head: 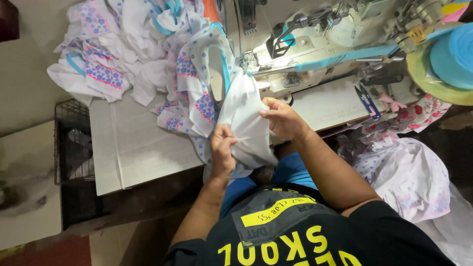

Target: Sorting and unfolding patterned fabric pieces on a sewing machine table

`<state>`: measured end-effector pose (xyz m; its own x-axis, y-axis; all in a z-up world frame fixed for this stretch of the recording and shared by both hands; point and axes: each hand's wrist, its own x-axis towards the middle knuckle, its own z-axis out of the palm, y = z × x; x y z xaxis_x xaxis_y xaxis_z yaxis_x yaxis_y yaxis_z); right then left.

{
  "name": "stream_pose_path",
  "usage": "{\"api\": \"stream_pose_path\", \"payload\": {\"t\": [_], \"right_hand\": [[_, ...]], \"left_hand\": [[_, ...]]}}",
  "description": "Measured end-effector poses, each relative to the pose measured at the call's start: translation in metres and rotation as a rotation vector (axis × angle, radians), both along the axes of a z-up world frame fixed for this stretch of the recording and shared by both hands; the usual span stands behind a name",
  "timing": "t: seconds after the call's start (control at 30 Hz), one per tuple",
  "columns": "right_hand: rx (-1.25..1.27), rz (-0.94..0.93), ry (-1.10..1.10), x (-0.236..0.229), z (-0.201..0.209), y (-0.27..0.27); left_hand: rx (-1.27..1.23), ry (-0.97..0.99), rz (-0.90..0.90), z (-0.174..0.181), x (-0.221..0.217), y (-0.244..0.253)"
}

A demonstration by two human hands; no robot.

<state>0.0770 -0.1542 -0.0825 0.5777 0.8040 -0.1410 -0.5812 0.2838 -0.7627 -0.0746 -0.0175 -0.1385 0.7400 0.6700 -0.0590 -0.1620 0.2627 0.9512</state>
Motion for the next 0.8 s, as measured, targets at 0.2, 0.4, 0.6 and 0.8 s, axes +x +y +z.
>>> {"api": "stream_pose_path", "payload": {"t": [0.2,0.4,0.6,0.8], "right_hand": [[0.139,0.006,0.001,0.000,0.010,-0.002],[-0.016,-0.111,-0.365,-0.011,-0.007,-0.010],[-0.072,-0.254,-0.460,-0.004,-0.025,-0.012],[-0.117,-0.494,-0.785,0.017,-0.019,0.025]], "left_hand": [[0.139,0.003,0.032,0.024,-0.017,0.008],[0.448,0.135,-0.039,0.036,-0.031,0.012],[0.716,0.091,-0.031,0.071,-0.014,0.024],[1.307,0.056,0.055,0.080,0.043,0.082]]}}
